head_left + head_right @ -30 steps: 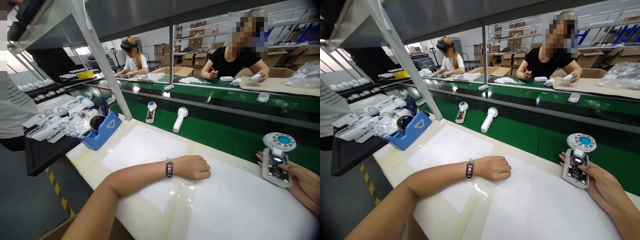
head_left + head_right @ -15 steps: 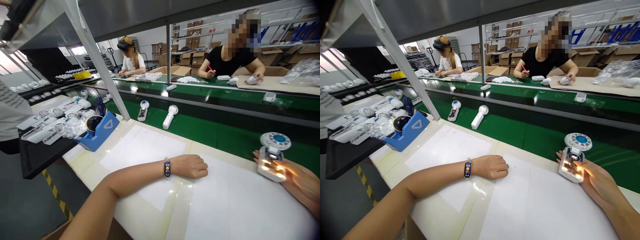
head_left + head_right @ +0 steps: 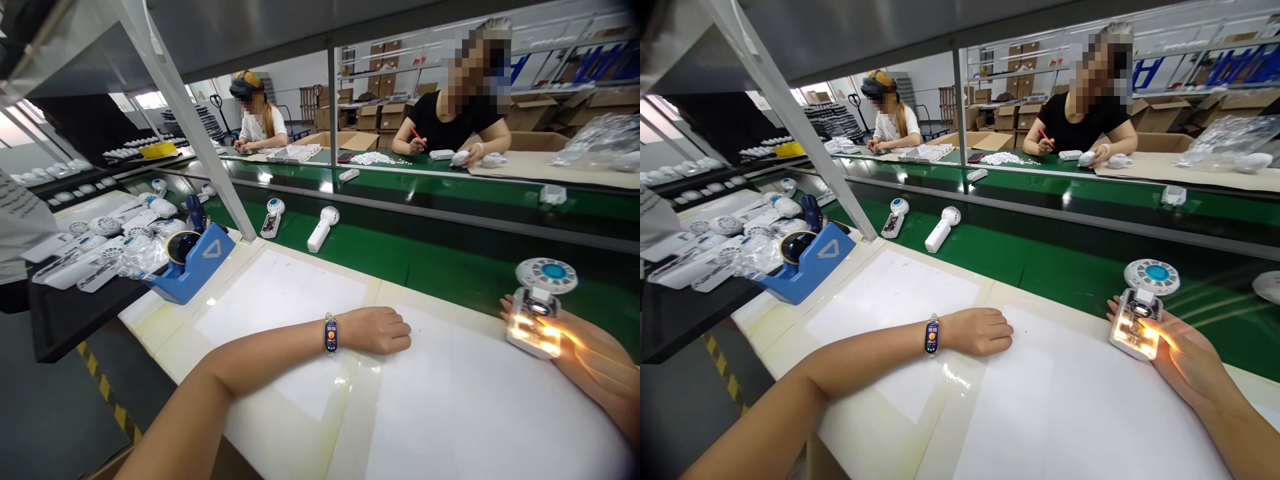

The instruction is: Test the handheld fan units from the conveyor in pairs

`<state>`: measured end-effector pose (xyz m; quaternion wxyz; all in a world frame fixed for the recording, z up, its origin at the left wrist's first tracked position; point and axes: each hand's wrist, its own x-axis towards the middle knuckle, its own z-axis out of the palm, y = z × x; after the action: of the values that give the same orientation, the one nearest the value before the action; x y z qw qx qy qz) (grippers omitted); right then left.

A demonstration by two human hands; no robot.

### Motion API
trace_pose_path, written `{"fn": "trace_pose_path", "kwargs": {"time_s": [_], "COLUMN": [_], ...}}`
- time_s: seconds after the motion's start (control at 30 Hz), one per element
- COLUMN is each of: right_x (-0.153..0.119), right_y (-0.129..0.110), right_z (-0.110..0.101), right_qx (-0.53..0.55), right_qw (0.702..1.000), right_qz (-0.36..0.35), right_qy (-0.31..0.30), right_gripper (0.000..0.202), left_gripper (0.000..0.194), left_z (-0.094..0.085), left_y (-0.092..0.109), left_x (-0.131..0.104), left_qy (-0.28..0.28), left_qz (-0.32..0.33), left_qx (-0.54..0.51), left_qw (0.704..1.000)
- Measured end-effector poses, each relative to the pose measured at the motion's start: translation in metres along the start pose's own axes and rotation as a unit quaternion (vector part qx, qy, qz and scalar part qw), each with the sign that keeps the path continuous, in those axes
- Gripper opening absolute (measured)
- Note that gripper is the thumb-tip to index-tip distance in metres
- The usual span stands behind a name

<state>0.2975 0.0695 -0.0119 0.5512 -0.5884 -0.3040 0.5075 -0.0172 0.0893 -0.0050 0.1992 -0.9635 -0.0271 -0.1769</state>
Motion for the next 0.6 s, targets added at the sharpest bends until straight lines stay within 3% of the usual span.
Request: {"fn": "trace_pose_path", "kwargs": {"time_s": [0.1,0.37,0.6], "right_x": [0.008,0.002,-0.027], "right_y": [0.006,0.005,0.016], "right_z": [-0.004,0.006,0.037], "right_qx": [0.058,0.094,0.101], "right_qw": [0.998,0.991,0.972], "right_qz": [0.019,-0.015,0.001], "right_qy": [-0.029,-0.091,-0.213], "right_gripper": [0.032,0.032,0.044], "left_gripper": [0.022,0.019,0.013], "left_z": [-0.004,-0.009,-0.004], "left_y": [-0.001,-0.003,-0.003], "left_x": [0.001,0.0,-0.001], "left_qy": [0.0,-0.009,-0.001], "left_qz": [-0.005,-0.031,-0.075], "left_qx": [-0.005,-0.025,-0.043], "left_qw": [1.0,0.999,0.996]}}
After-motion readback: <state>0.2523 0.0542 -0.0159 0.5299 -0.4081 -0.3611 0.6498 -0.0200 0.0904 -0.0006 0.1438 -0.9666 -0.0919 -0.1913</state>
